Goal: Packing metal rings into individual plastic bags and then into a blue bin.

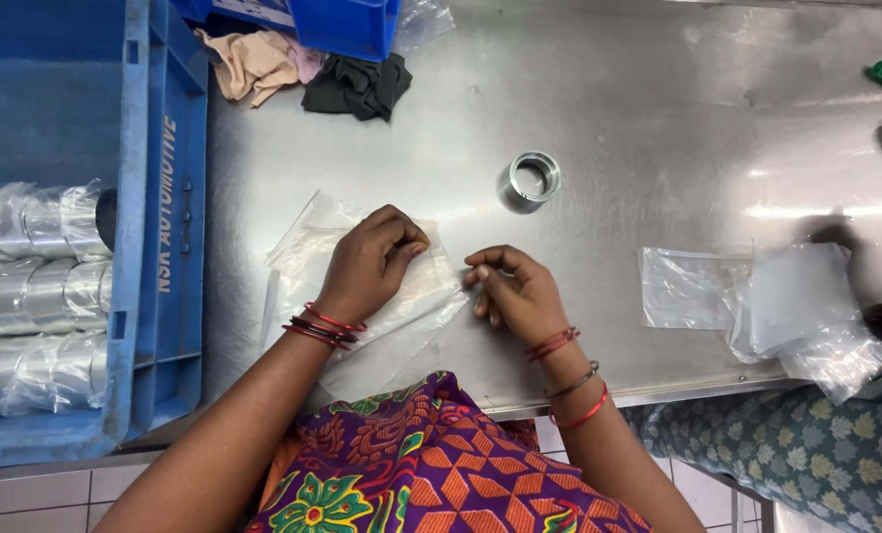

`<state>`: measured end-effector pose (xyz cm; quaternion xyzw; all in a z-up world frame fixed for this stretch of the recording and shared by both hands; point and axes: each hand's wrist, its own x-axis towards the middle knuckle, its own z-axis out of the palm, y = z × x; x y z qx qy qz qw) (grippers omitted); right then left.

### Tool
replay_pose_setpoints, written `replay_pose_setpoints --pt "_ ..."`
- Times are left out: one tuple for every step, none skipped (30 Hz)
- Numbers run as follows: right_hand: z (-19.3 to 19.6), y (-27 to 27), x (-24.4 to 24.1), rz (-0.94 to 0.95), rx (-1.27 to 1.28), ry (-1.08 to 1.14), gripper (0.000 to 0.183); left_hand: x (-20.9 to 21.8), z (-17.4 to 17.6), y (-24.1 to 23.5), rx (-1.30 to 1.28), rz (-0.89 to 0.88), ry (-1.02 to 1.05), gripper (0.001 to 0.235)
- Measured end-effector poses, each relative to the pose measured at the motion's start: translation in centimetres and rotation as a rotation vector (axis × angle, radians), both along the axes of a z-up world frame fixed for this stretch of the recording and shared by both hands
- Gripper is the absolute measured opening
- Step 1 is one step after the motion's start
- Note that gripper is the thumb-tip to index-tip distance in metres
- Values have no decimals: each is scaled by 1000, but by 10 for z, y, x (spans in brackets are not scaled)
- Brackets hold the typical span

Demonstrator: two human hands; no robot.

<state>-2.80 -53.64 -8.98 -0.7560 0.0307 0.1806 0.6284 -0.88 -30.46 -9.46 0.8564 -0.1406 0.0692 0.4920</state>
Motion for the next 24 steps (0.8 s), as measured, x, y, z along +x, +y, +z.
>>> replay_pose_setpoints --pt "-2 2 6 -8 48 5 20 -2 1 0 -24 -14 7 5" --pt "-4 4 11 -16 96 8 19 -3 2 1 -48 -28 13 7" --pt "2 12 14 -17 97 8 19 -5 1 2 -47 -28 12 7" --pt "9 20 18 -4 37 89 24 -5 0 2 -62 -35 3 8" --pt "15 28 21 10 -22 171 30 -6 -1 3 -77 -41 -6 9" --pt "10 31 23 12 -22 171 30 -6 -2 3 -76 -40 -5 9" --pt "4 33 25 52 -105 141 28 -7 -2 3 -100 -42 -9 9" --pt "-1 37 28 93 -189 110 27 -7 -3 4 -125 -43 -14 10" --pt "-14 34 30 96 -189 109 27 -8 -3 5 -125 -40 -14 10" --pt "-27 31 33 106 -93 -24 24 -8 -3 6 -156 -35 -2 11" --pt "-41 28 36 120 4 -156 23 -8 -3 6 -187 -31 10 13" --pt "-32 31 36 123 4 -159 23 -8 -3 8 -187 -27 7 13" --pt "-23 33 35 77 -58 -78 24 -7 -3 8 -214 -40 9 14" --pt "-15 35 33 30 -120 7 24 -8 -4 9 -242 -54 14 16" --pt "-15 34 33 32 -121 7 24 -8 -5 9 -242 -52 14 16" --pt "-14 34 33 17 -81 27 23 -8 -5 10 -256 -71 8 18" --pt "-13 34 34 2 -40 47 22 -7 -5 11 -269 -91 2 20" --pt "-13 34 35 3 -42 46 22 -7 -5 12 -271 -90 1 20" --pt "-14 34 36 -13 -35 64 22 -7 -6 13 -279 -98 -8 21" --pt "-14 34 37 -30 -28 81 23 -7 -6 13 -287 -105 -18 22" --pt "-12 34 37 -29 -30 78 23 -7 -7 13 -289 -105 -20 22" --pt "-10 35 38 -22 -24 106 24 -6 -9 13 -280 -106 -19 20" --pt "-9 36 39 -15 -17 134 26 -5 -11 13 -271 -106 -17 18" --pt "-8 37 38 -14 -20 135 26 -6 -12 13 -274 -104 -17 18"
